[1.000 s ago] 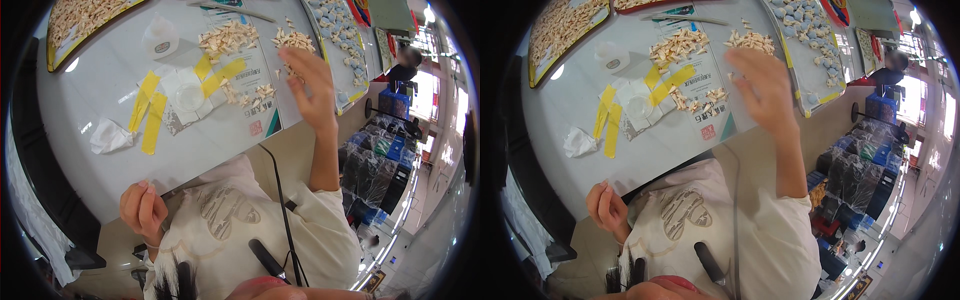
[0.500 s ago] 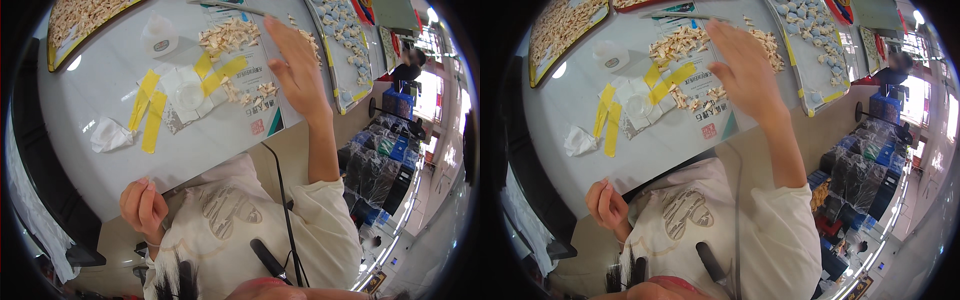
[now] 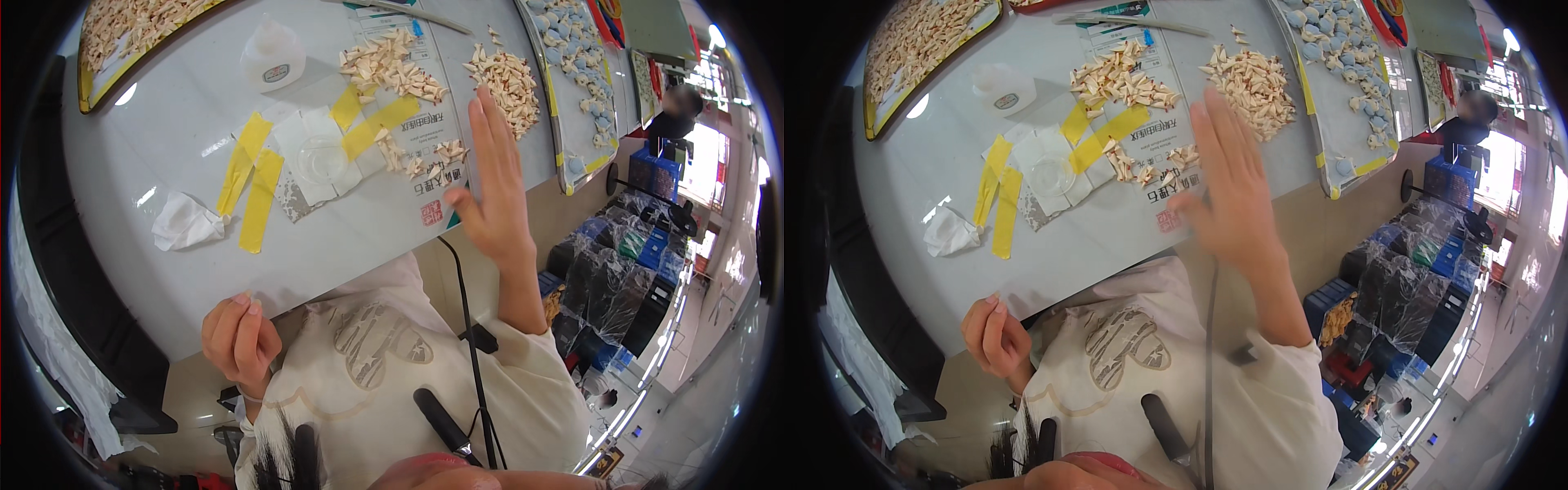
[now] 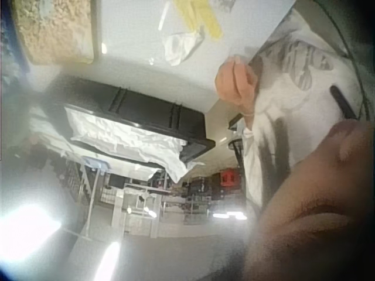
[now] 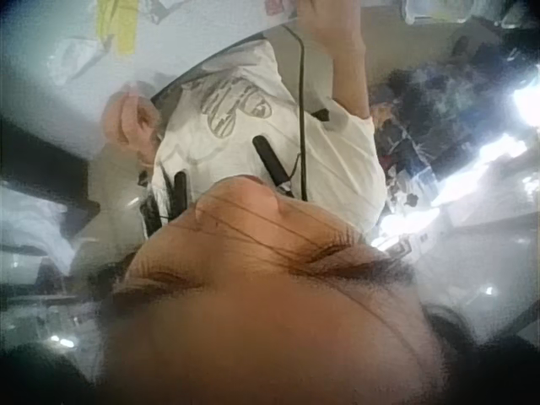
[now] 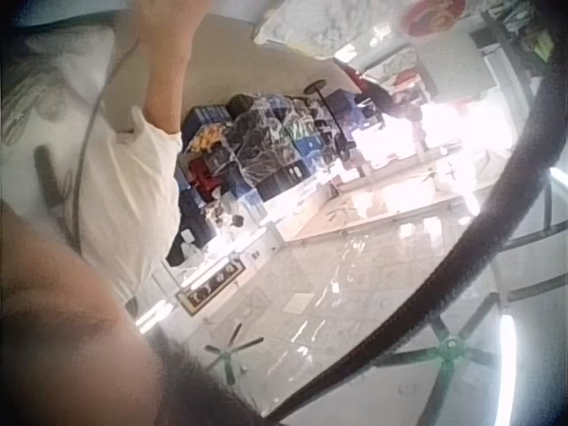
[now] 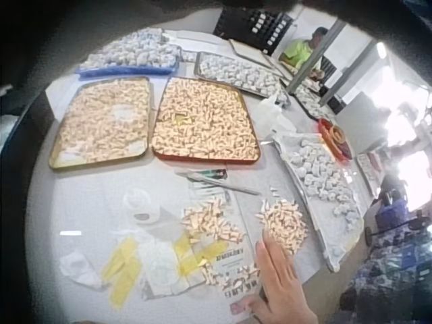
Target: The recorder is assembling small toy heads by attaching hair pieces to the base parts.
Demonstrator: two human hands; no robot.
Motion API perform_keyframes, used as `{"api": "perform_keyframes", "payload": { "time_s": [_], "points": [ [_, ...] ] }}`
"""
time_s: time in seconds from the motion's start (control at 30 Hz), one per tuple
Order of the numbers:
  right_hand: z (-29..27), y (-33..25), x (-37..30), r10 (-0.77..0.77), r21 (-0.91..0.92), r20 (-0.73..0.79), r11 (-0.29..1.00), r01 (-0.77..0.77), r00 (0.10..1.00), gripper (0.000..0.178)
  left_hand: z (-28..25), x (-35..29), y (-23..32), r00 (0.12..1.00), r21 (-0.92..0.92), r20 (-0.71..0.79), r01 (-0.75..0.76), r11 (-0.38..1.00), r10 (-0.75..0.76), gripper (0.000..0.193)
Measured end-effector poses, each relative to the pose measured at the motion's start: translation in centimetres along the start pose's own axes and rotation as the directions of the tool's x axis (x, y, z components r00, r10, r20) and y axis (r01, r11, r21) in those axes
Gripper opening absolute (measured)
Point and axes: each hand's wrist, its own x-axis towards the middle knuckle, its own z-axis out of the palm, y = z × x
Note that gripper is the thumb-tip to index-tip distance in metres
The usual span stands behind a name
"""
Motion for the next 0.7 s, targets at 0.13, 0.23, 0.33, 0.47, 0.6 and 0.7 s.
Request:
{"api": "perform_keyframes", "payload": {
  "time_s": [0.13, 0.23, 0.33, 0.47, 0.6, 0.7],
  "points": [
    [1.2, -1.1, -1.0, 0.065, -0.13, 0.104, 0.99, -0.051, 0.992, 0.078, 0.3, 0.1, 0.0, 0.999, 0.003, 0.001, -0.035, 0.999, 0.035, 0.022],
    [2.1, -1.0, 0.4, 0.074, -0.162, 0.082, 0.985, -0.06, 0.994, 0.079, 0.5, 0.0, -0.2, 0.998, 0.001, -0.015, -0.067, 0.998, 0.067, 0.021],
    [2.9, -0.4, 1.8, 0.036, -0.279, 0.077, 0.96, -0.013, 0.996, 0.079, 0.5, -0.2, -0.2, 0.999, 0.028, -0.016, -0.035, 0.999, 0.035, 0.02],
    [1.7, 0.5, 3.9, -0.073, -0.368, 0.042, 0.926, 0.084, 0.996, 0.074, 0.3, -0.1, -0.3, 0.999, 0.027, -0.035, -0.02, 0.999, 0.02, 0.022],
    [-4.1, 3.0, 6.2, -0.24, -0.328, -0.106, 0.924, 0.194, 0.965, 0.059, 0.1, 0.1, 0.0, 1.0, 0.007, -0.01, -0.002, 1.0, 0.002, 0.022],
    [-6.3, 1.0, 11.1, -0.246, -0.234, -0.263, 0.954, 0.185, 0.933, 0.039, 0.2, 0.2, 0.0, 1.0, 0.003, 0.011, 0.012, 1.0, -0.012, 0.023]
  ]
}}
